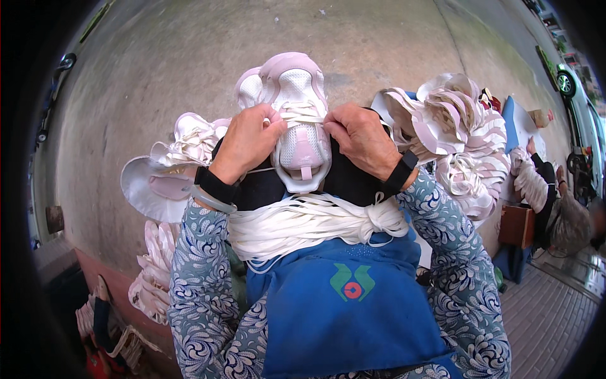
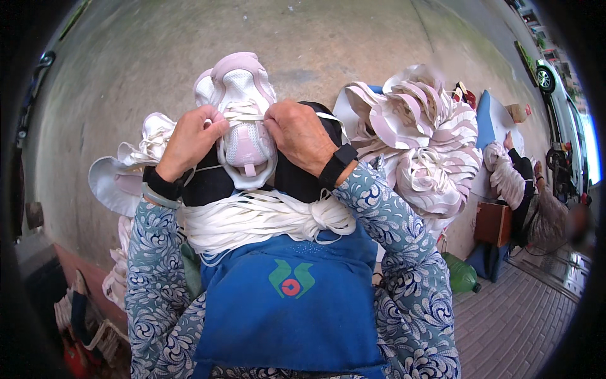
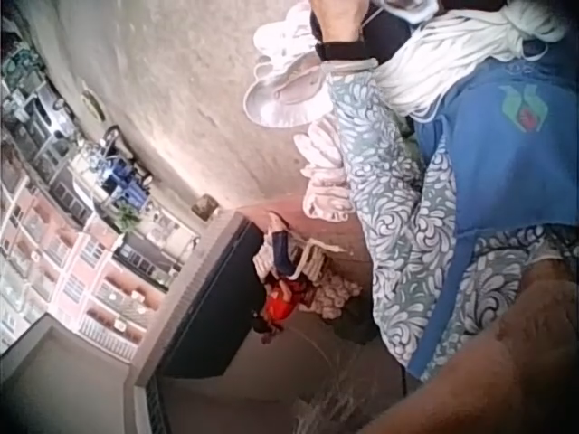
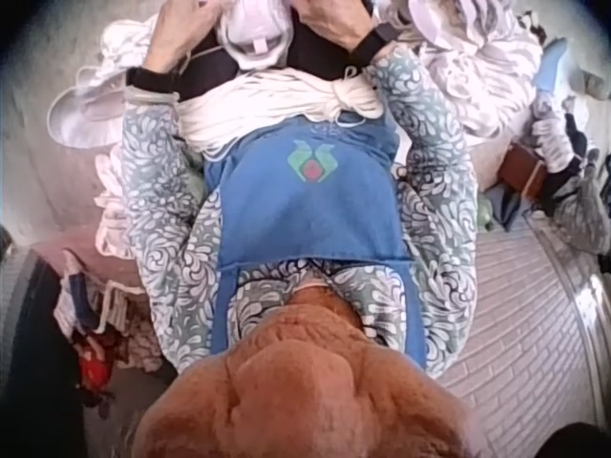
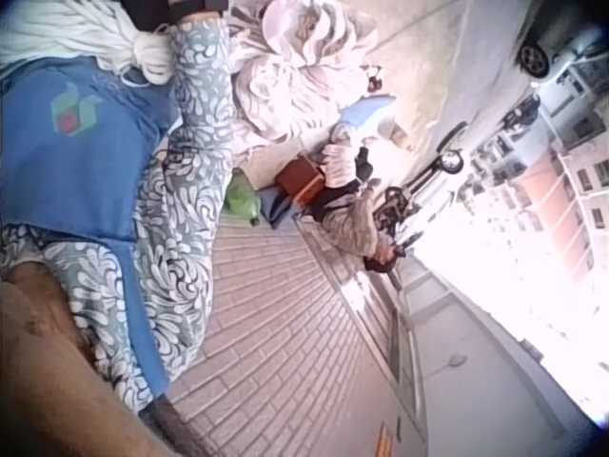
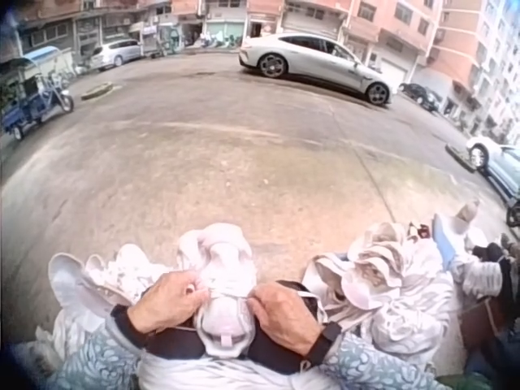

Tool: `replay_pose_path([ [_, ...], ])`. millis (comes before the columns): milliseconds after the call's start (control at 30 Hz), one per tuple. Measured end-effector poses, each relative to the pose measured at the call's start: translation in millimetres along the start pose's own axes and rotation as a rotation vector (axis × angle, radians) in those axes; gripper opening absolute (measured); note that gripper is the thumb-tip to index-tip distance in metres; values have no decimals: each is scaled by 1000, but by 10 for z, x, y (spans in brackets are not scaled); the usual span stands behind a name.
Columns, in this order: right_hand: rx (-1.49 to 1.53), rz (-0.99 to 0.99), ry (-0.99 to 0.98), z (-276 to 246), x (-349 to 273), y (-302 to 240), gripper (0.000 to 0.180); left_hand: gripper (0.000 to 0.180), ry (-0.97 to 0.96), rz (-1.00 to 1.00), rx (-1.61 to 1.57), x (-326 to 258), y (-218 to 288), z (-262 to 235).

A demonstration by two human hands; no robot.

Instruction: Lacing multiple pairs of pink and white sneakers outdoors.

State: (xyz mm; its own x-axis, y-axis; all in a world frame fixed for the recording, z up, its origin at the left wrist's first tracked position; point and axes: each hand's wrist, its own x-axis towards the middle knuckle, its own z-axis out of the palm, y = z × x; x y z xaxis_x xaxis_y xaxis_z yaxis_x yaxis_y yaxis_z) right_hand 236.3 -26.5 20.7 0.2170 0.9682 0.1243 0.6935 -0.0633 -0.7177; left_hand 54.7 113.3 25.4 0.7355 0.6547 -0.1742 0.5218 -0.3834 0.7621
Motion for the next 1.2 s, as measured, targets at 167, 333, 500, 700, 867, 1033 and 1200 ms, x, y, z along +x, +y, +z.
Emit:
replay_pose_path([
  [167,9,-23,16,66,31,45,12,24,-12,69,-4,40,-160,-44],
  [333,171,122,78,246,-57,160,16,26,101,266,17,-84,-347,-62],
  [500,19,19,78,424,49,243,16,18,101,30,-221,-95,-368,13],
  [700,-18,12,184,510,83,161,16,20,194,82,-296,-260,-227,-87],
  [867,16,53,163,398,2,165,15,31,50,126,59,-418,-190,-73],
  [1033,-30,63,90,400,48,114,13,24,75,157,16,-279,-413,54],
  [1200,-144,23,78,483,66,87,14,26,185,279,70,-249,-543,78],
])
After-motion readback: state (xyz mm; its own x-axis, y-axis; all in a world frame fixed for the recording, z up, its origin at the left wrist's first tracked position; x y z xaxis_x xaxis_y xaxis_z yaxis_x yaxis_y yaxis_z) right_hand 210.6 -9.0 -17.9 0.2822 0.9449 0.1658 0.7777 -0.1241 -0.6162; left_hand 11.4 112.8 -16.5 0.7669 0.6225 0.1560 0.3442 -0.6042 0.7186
